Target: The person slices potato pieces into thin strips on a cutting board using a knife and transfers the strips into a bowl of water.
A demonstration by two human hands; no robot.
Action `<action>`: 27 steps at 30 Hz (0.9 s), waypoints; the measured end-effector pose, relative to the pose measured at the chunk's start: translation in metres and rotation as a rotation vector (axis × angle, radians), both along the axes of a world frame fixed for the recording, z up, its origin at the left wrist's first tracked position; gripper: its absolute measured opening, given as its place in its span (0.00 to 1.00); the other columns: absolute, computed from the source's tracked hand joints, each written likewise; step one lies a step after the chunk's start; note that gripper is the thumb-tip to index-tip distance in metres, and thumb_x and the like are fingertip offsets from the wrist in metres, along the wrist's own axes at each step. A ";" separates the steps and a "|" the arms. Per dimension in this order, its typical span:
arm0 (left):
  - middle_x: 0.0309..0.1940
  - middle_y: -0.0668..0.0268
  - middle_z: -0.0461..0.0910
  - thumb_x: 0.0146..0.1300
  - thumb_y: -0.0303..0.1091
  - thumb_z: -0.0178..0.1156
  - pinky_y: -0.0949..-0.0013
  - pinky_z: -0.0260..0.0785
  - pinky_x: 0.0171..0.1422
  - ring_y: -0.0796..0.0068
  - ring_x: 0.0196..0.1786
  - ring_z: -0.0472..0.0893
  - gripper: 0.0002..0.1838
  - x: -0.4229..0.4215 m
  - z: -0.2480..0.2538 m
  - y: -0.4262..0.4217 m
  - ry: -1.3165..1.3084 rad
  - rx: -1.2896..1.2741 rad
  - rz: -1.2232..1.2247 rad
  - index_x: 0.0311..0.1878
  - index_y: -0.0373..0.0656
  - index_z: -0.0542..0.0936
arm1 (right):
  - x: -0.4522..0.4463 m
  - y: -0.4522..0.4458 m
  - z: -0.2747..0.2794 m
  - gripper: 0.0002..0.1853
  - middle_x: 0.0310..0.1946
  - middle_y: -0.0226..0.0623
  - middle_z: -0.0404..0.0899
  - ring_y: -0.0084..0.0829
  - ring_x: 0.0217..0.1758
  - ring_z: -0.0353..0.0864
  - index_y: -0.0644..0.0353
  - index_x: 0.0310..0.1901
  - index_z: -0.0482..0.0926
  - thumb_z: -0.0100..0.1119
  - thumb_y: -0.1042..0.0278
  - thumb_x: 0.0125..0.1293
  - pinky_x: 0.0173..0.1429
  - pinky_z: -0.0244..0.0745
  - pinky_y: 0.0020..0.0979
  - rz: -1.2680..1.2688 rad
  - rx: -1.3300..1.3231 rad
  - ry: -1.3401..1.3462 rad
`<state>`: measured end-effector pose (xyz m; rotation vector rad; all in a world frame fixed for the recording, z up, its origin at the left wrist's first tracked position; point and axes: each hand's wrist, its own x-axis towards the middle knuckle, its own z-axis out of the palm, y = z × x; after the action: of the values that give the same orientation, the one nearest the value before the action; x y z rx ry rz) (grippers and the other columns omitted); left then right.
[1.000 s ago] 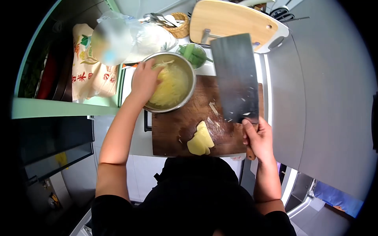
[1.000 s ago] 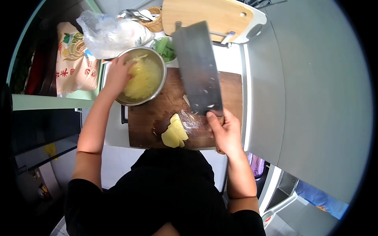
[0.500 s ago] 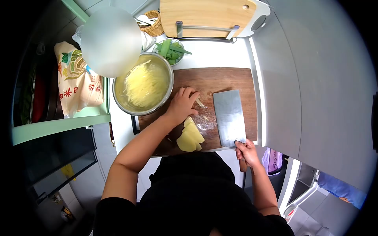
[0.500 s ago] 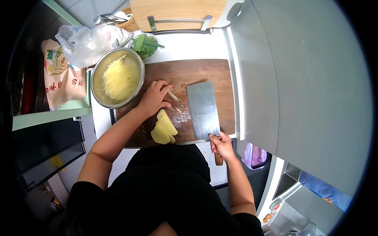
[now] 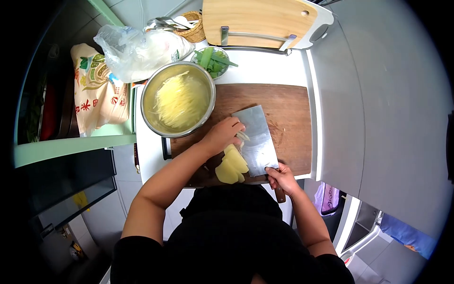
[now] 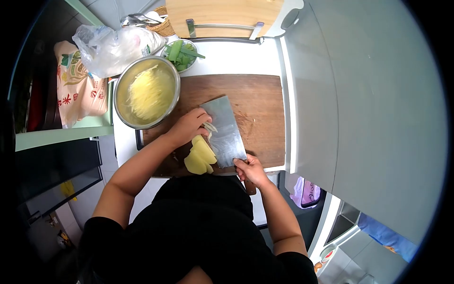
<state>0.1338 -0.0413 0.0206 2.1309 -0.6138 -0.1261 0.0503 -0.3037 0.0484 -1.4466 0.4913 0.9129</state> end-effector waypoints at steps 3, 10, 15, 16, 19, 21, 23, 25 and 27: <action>0.38 0.61 0.73 0.48 0.31 0.67 0.63 0.69 0.49 0.59 0.45 0.75 0.15 0.002 -0.004 -0.002 0.019 -0.012 -0.027 0.40 0.42 0.76 | 0.004 -0.001 0.006 0.09 0.14 0.28 0.69 0.20 0.13 0.67 0.58 0.30 0.72 0.58 0.66 0.66 0.18 0.63 0.23 0.001 0.008 0.006; 0.34 0.63 0.73 0.50 0.34 0.66 0.65 0.69 0.43 0.64 0.39 0.75 0.12 0.007 0.052 -0.005 -0.343 -0.039 0.083 0.37 0.41 0.78 | 0.026 0.004 0.075 0.07 0.13 0.27 0.70 0.18 0.11 0.67 0.59 0.31 0.75 0.59 0.68 0.65 0.15 0.62 0.20 -0.040 -0.080 -0.176; 0.33 0.63 0.73 0.51 0.36 0.68 0.65 0.69 0.39 0.63 0.36 0.75 0.13 0.012 0.093 0.013 -0.612 -0.022 0.363 0.36 0.41 0.77 | 0.052 0.056 0.128 0.07 0.14 0.26 0.70 0.17 0.12 0.67 0.59 0.32 0.75 0.58 0.68 0.67 0.16 0.61 0.20 0.006 -0.083 -0.251; 0.33 0.63 0.74 0.51 0.36 0.68 0.65 0.70 0.38 0.62 0.36 0.75 0.13 0.015 0.092 0.020 -0.682 -0.043 0.394 0.36 0.41 0.76 | 0.055 0.065 0.129 0.07 0.14 0.26 0.70 0.17 0.12 0.67 0.59 0.32 0.75 0.58 0.68 0.67 0.16 0.61 0.20 0.013 -0.080 -0.255; 0.33 0.62 0.75 0.54 0.32 0.66 0.64 0.70 0.37 0.59 0.34 0.77 0.10 0.029 0.082 0.059 -0.720 -0.073 0.469 0.35 0.41 0.76 | 0.063 0.090 0.130 0.05 0.15 0.26 0.70 0.16 0.14 0.66 0.59 0.36 0.75 0.56 0.68 0.68 0.19 0.62 0.19 0.079 0.011 -0.308; 0.37 0.59 0.77 0.55 0.29 0.64 0.62 0.70 0.40 0.57 0.36 0.77 0.08 0.037 0.063 0.095 -0.525 0.065 0.537 0.38 0.41 0.77 | 0.065 0.093 0.126 0.05 0.15 0.26 0.70 0.16 0.14 0.66 0.60 0.36 0.76 0.56 0.68 0.68 0.19 0.62 0.20 0.085 -0.035 -0.313; 0.41 0.58 0.77 0.56 0.28 0.63 0.61 0.71 0.43 0.55 0.40 0.78 0.09 0.037 0.041 0.127 -0.322 0.221 0.593 0.40 0.41 0.77 | 0.067 0.087 0.120 0.05 0.15 0.26 0.70 0.16 0.14 0.65 0.60 0.37 0.76 0.56 0.68 0.68 0.18 0.61 0.20 0.104 -0.088 -0.360; 0.53 0.57 0.73 0.55 0.31 0.63 0.59 0.69 0.57 0.56 0.53 0.74 0.17 0.034 0.027 0.144 -0.139 0.506 0.600 0.50 0.46 0.79 | 0.063 0.073 0.111 0.06 0.15 0.26 0.70 0.17 0.13 0.66 0.59 0.35 0.75 0.57 0.68 0.68 0.18 0.63 0.20 0.076 -0.112 -0.375; 0.57 0.55 0.70 0.54 0.31 0.64 0.58 0.67 0.61 0.53 0.56 0.71 0.20 0.029 0.031 0.129 -0.085 0.545 0.446 0.53 0.48 0.78 | 0.060 0.060 0.104 0.06 0.14 0.27 0.69 0.18 0.12 0.66 0.58 0.32 0.74 0.56 0.69 0.67 0.17 0.65 0.21 0.013 -0.151 -0.371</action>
<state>0.1630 0.0881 0.0516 2.7589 -0.1398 0.0537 0.1106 -0.2433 0.1525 -1.7129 0.2775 0.6062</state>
